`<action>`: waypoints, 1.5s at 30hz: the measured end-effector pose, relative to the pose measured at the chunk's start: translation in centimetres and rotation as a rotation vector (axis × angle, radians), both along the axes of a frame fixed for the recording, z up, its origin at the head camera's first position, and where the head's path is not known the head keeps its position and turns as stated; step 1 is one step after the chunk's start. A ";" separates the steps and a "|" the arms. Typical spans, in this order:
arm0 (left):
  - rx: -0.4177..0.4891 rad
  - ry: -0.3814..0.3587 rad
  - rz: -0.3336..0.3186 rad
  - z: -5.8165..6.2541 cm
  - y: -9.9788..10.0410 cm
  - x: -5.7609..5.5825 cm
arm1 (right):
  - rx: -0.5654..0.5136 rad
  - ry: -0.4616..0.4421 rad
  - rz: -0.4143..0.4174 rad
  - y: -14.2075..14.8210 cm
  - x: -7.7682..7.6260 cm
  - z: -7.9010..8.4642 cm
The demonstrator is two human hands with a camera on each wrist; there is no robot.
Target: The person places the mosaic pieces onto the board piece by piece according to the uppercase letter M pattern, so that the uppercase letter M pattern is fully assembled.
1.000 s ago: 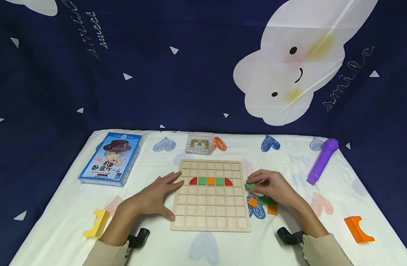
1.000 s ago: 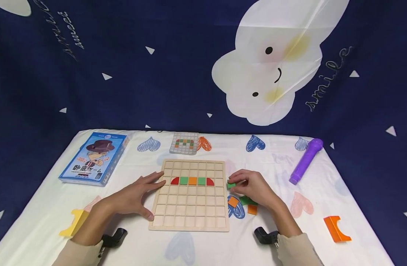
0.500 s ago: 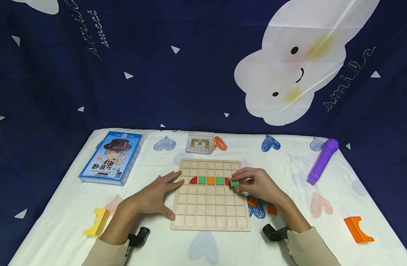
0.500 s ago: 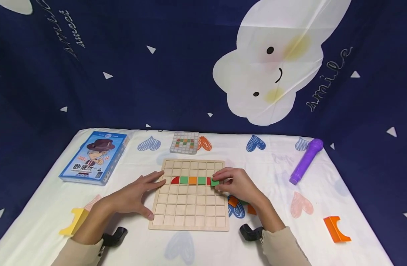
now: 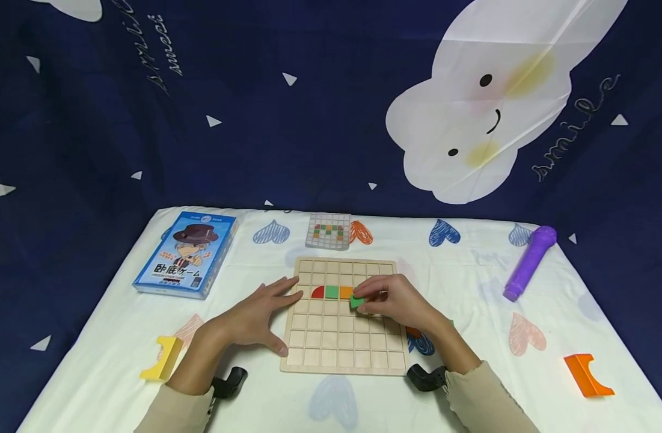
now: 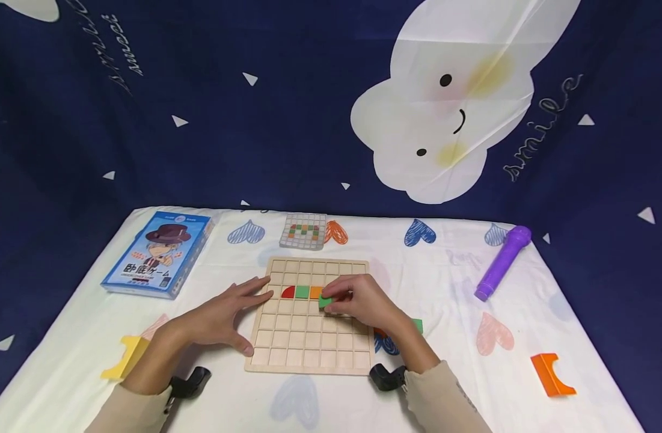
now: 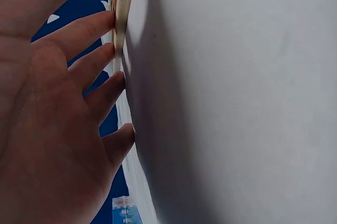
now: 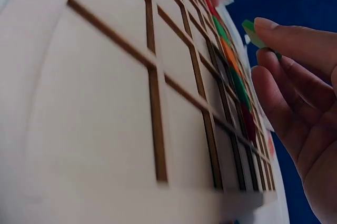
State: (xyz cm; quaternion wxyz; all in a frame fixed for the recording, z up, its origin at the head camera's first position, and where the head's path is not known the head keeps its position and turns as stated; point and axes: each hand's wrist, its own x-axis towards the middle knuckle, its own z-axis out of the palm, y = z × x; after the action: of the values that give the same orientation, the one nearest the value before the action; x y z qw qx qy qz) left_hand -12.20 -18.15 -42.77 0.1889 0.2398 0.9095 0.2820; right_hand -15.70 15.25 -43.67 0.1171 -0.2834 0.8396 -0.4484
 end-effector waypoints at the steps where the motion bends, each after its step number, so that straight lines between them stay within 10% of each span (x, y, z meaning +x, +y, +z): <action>1: 0.002 -0.001 -0.002 0.0 0.1 0.0 | -0.007 0.002 0.006 -0.2 0.0 0.0; 45: -0.002 -0.008 -0.011 0.1 0.0 0.1 | 0.085 0.051 0.019 -7.4 1.1 -0.5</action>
State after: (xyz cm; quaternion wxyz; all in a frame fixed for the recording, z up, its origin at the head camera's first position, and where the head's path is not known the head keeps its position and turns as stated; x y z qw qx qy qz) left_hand -12.12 -18.11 -42.65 0.1944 0.2436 0.9077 0.2810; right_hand -14.62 7.81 -44.21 0.1120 -0.2976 0.8577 -0.4040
